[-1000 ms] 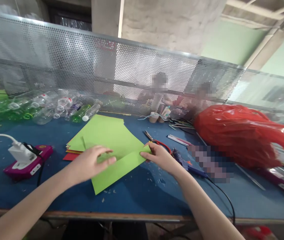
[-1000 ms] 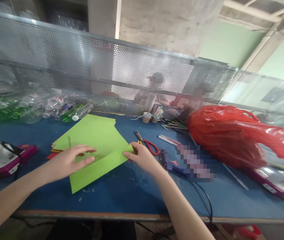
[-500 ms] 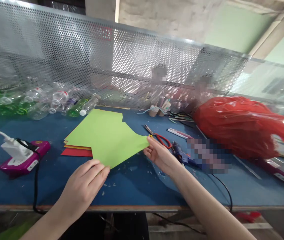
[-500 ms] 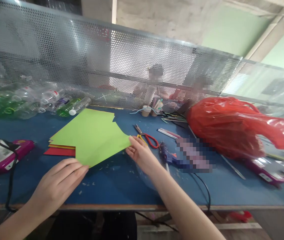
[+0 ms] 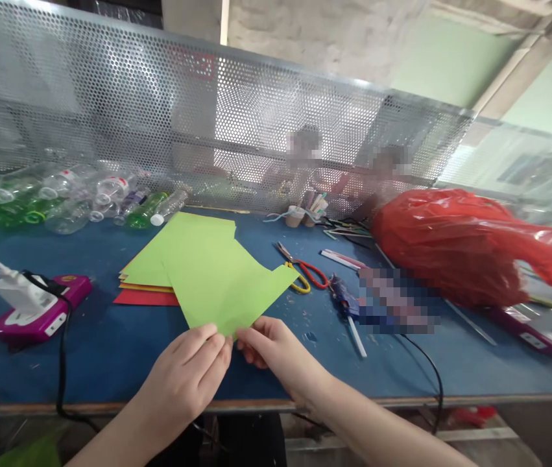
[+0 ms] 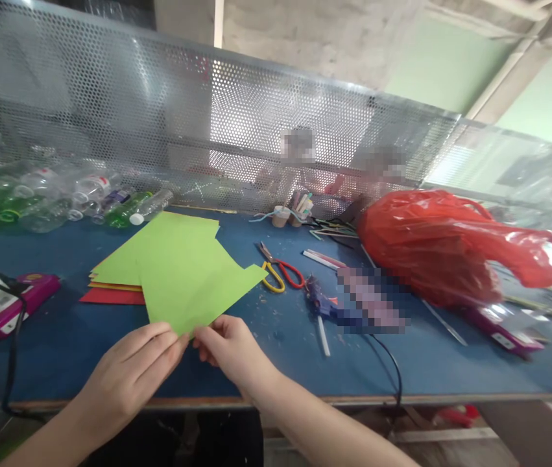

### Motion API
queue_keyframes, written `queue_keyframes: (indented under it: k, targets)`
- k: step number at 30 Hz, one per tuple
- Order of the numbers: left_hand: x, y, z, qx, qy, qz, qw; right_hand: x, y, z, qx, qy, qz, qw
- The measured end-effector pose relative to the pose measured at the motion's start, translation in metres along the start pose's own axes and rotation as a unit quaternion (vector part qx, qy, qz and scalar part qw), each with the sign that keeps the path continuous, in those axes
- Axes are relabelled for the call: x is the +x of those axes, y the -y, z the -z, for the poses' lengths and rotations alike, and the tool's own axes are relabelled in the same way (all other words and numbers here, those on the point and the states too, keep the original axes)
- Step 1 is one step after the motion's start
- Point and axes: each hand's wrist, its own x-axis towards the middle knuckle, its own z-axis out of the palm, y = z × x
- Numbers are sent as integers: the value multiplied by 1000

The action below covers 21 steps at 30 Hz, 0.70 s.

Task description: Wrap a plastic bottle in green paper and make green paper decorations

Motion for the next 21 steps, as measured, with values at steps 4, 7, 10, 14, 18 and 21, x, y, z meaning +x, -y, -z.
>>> queue_keyframes:
  k: [4, 7, 10, 14, 18, 21]
  targets:
    - [2, -1, 1, 10, 16, -14, 1000, -2, 1, 8, -13, -12, 4, 1000]
    - [5, 1, 2, 14, 33, -28, 999, -3, 3, 14, -13, -28, 9, 999]
    - [6, 3, 5, 21, 36, -34, 999, 0, 5, 24, 8, -55, 13, 998]
    - [2, 4, 10, 19, 41, -37, 998, 7, 9, 47, 30, -91, 36, 995]
    - [-2, 5, 9, -5, 43, -24, 999, 15, 11, 67, 53, -123, 55, 989]
    - [-4, 13, 10, -83, 73, 19, 994, 19, 9, 71, 59, -120, 56, 989]
